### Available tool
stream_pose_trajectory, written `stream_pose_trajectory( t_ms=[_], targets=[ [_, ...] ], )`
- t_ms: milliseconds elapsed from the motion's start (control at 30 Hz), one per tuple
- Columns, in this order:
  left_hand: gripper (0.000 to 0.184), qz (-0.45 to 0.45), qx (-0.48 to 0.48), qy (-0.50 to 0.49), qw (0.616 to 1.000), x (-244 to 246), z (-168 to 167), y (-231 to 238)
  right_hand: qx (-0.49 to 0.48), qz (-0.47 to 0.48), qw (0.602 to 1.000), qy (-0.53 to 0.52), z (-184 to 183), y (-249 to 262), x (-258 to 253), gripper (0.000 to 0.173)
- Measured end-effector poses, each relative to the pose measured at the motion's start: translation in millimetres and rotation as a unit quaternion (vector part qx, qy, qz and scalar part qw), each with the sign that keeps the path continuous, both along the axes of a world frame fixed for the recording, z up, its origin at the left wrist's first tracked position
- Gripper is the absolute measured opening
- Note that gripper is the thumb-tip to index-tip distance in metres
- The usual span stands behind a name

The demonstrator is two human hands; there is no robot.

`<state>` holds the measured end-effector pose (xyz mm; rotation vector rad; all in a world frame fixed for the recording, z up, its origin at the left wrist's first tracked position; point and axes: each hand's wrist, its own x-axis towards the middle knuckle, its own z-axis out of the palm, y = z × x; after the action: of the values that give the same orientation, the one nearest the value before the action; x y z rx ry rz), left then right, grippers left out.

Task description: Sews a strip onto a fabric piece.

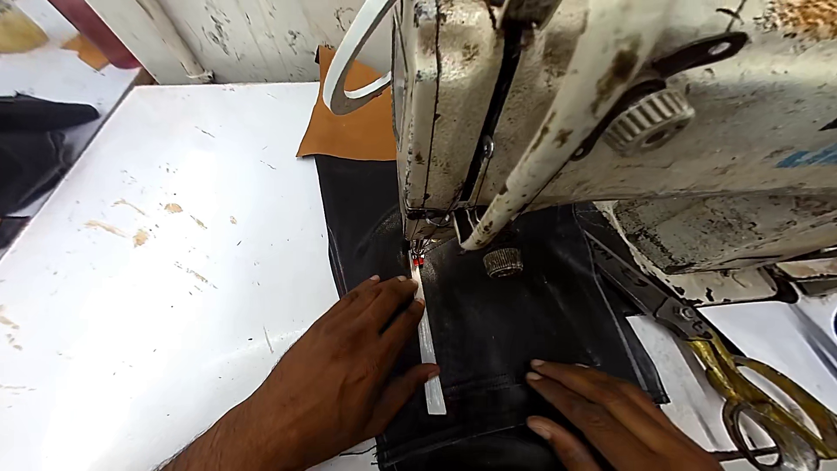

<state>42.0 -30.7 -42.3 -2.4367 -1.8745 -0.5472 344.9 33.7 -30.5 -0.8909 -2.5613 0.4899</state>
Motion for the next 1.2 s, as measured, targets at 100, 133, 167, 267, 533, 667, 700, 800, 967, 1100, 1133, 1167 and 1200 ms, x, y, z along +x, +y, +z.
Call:
stream_pose_trajectory(
  t_ms=[100,133,167,267,533,667,700,800,967,1100,1133,1167,1200],
  targets=[
    [0.066,0.004,-0.008,0.000,1.000,-0.2,-0.5,-1.6,-0.004,0.012,0.999,-0.037,-4.5,9.4,19.1,0.041],
    [0.066,0.007,-0.010,-0.001,1.000,-0.4,-0.4,-1.7,-0.008,0.021,0.999,-0.042,-6.1,10.0,21.8,0.044],
    [0.066,0.011,-0.012,-0.003,1.000,-0.8,-0.2,-1.6,-0.012,0.028,0.999,-0.043,-7.6,9.6,23.1,0.046],
    [0.065,0.016,-0.013,-0.019,1.000,-3.0,-1.0,0.5,-0.012,0.034,0.998,-0.048,-9.9,8.3,23.1,0.050],
    [0.065,0.038,-0.026,-0.042,0.998,-7.5,-2.5,4.1,-0.010,0.038,0.998,-0.056,-13.0,14.1,19.7,0.053],
    [0.065,0.038,-0.032,-0.056,0.997,-13.5,-1.2,12.6,-0.009,0.029,0.998,-0.054,-15.0,18.0,14.8,0.055],
    [0.064,0.039,-0.034,-0.058,0.997,-14.9,-0.9,14.5,-0.007,0.026,0.998,-0.053,-15.7,18.9,13.4,0.056],
    [0.062,0.039,-0.034,-0.063,0.997,-17.3,-0.3,17.9,-0.009,0.018,0.998,-0.055,-16.9,22.1,10.5,0.057],
    [0.044,0.010,0.013,-0.079,0.997,-15.1,-3.2,16.0,-0.025,0.018,0.998,-0.054,-14.5,25.7,9.6,0.052],
    [0.043,0.017,0.005,-0.095,0.995,-18.5,-2.2,20.1,-0.035,0.015,0.998,-0.059,-12.2,29.4,6.1,0.051],
    [0.044,0.024,0.002,-0.093,0.995,-19.5,-2.0,21.6,-0.039,0.014,0.997,-0.062,-12.3,31.1,5.0,0.051],
    [0.044,0.029,-0.001,-0.092,0.995,-20.2,-1.9,23.1,-0.039,0.013,0.997,-0.064,-13.2,32.8,4.2,0.051],
    [0.044,0.031,-0.002,-0.092,0.995,-20.8,-1.8,24.8,-0.037,0.010,0.997,-0.064,-14.3,34.5,3.6,0.052]
  ],
)
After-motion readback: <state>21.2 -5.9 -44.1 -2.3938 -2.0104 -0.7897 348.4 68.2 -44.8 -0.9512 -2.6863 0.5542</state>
